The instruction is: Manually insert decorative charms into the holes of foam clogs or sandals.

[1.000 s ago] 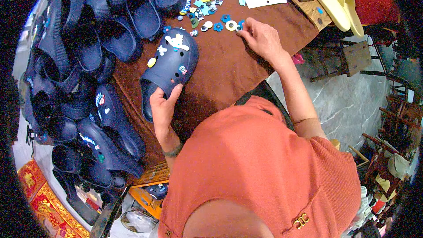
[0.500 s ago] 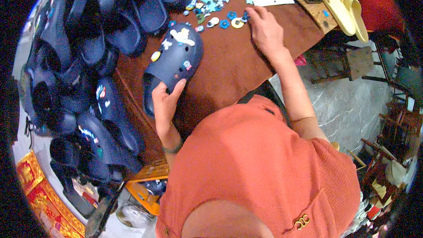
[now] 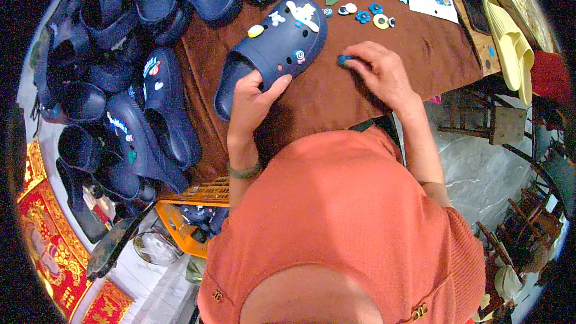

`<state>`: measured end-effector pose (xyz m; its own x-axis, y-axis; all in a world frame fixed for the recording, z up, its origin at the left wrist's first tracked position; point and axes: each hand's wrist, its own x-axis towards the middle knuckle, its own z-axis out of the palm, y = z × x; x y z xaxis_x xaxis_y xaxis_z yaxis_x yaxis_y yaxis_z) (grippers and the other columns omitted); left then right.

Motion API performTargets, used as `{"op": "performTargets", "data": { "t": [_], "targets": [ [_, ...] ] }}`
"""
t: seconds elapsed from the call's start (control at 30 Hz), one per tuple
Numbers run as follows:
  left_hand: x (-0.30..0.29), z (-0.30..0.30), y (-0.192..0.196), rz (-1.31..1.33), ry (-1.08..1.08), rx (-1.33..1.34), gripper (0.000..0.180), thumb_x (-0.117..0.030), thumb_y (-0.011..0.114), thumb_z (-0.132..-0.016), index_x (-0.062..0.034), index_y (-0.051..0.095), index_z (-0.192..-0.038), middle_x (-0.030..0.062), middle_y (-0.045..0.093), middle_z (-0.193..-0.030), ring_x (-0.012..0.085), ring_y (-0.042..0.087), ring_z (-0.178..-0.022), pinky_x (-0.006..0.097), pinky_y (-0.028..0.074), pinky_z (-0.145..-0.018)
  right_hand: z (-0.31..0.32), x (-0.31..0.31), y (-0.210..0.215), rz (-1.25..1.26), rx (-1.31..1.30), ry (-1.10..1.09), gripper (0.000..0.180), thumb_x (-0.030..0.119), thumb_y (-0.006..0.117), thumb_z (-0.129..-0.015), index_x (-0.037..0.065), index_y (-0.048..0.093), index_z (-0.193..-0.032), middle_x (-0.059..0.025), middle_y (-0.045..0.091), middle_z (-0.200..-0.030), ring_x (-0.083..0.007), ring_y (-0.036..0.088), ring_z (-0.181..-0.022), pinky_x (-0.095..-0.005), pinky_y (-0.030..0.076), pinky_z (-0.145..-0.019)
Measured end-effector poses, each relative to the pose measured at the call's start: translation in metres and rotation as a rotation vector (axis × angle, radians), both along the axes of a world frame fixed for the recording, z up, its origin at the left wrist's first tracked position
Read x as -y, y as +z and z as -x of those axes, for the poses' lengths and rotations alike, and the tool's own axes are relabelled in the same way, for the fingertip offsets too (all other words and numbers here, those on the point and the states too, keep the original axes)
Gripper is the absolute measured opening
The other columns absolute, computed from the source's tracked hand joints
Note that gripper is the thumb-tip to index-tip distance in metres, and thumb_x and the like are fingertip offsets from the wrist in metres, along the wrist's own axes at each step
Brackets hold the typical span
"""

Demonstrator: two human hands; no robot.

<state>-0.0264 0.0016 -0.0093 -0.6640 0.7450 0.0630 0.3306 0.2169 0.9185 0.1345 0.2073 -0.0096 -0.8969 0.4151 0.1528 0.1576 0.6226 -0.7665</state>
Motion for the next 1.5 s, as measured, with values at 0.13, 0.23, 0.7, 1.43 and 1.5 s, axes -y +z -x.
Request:
{"op": "performTargets", "data": {
  "t": [0.13,0.23,0.7,1.43,1.5],
  "targets": [
    [0.001,0.000,0.000,0.067,-0.023,-0.053,0.019,-0.013,0.074,-0.080,0.0018,0.068,-0.090,0.0062,0.069,-0.081,0.0102,0.061,-0.072,0.027,0.049,-0.067,0.027,0.022,0.004,0.072,-0.105,0.149,0.020,0.014,0.070,-0.081,0.005,0.067,-0.098,-0.0106,0.068,-0.095,-0.0281,0.064,-0.087,-0.0352,0.050,-0.077],
    [0.000,-0.001,0.001,0.042,-0.024,-0.079,0.020,-0.014,0.075,-0.080,0.0013,0.068,-0.090,0.0082,0.070,-0.081,0.0115,0.062,-0.071,0.028,0.050,-0.065,0.048,0.028,0.011,-0.061,-0.161,0.220,0.017,0.017,0.071,-0.080,0.009,0.068,-0.095,-0.0066,0.067,-0.088,-0.0243,0.061,-0.083,-0.0348,0.044,-0.078],
    [0.004,0.003,-0.005,0.183,-0.050,-0.154,0.019,-0.016,0.076,-0.078,-0.0007,0.065,-0.079,0.0084,0.065,-0.067,0.0100,0.055,-0.057,0.030,0.046,-0.054,0.086,0.013,0.036,-0.158,-0.043,0.500,0.017,0.027,0.073,-0.076,0.014,0.068,-0.085,0.0001,0.062,-0.079,-0.0212,0.055,-0.090,-0.0391,0.030,-0.088],
    [-0.008,0.001,-0.010,-0.059,0.064,-0.432,0.035,-0.017,0.074,-0.078,-0.0007,0.048,-0.061,0.0176,0.051,-0.058,0.0363,0.051,-0.052,0.042,0.040,-0.048,0.099,0.020,0.033,-0.317,-0.006,0.380,0.025,0.028,0.076,-0.071,0.012,0.057,-0.077,-0.0019,0.052,-0.076,-0.0221,0.049,-0.084,-0.0372,0.029,-0.085],
    [-0.009,0.000,-0.010,-0.035,0.095,-0.424,0.036,-0.018,0.073,-0.080,-0.0001,0.048,-0.062,0.0176,0.051,-0.057,0.0359,0.050,-0.050,0.041,0.039,-0.047,0.097,0.019,0.032,-0.272,-0.012,0.366,0.023,0.030,0.075,-0.072,0.012,0.060,-0.077,-0.0010,0.052,-0.075,-0.0203,0.049,-0.084,-0.0367,0.029,-0.087]
  ]
}}
